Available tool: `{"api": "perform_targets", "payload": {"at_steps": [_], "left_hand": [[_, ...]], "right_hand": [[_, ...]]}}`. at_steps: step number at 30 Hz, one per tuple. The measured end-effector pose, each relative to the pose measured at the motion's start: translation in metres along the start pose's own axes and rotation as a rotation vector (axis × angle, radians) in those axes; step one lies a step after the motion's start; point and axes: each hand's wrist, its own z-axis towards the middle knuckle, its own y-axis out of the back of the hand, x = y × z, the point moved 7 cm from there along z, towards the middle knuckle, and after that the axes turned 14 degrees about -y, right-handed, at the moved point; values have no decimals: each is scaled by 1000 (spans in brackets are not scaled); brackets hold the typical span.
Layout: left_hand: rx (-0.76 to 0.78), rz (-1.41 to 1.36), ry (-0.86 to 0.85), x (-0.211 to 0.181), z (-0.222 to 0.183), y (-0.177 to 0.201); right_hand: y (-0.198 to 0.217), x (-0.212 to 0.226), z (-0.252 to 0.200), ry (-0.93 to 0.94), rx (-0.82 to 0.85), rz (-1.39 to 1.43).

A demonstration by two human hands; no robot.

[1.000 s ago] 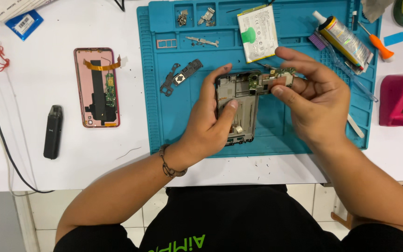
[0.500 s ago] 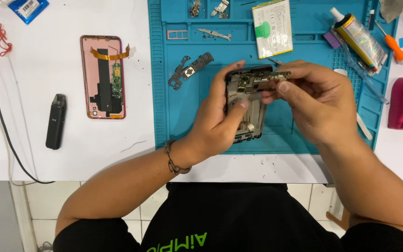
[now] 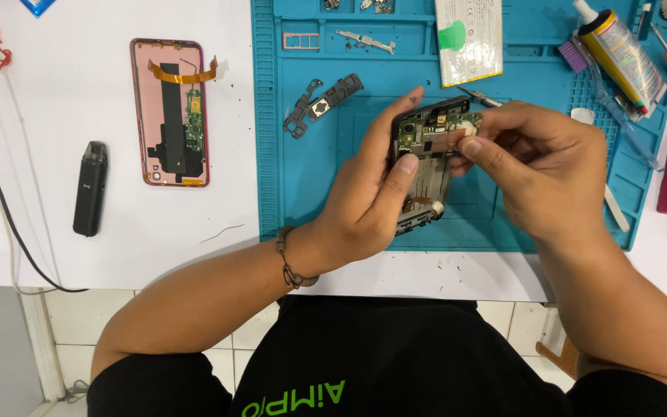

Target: The person applies adhesive from a tube along the edges of a smartphone chassis. They then align and press a screen assembly onto the chassis, securing the two parts together. Finally, the person connects a ribbon cable to the internal circuit board.

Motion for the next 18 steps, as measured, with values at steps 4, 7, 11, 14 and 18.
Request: {"api": "perform_targets", "payload": {"at_steps": [4,7,11,14,18], "left_hand": [[11,-27,76,0,0,-2],[25,-29,35,-1,-1,-3],[25,46,77,2,-6,-2],[34,58,78,1,-6,-3],[30,90,56,0,-7,-4]], "right_hand": [[0,1,-1,-35,-67,10],[-2,6,-2,0,-73,20],[-2,10,-8,116,-89,-3],[-2,16,-11,163,-118,-17],[-3,19,-14,122,-171,-32]]}}
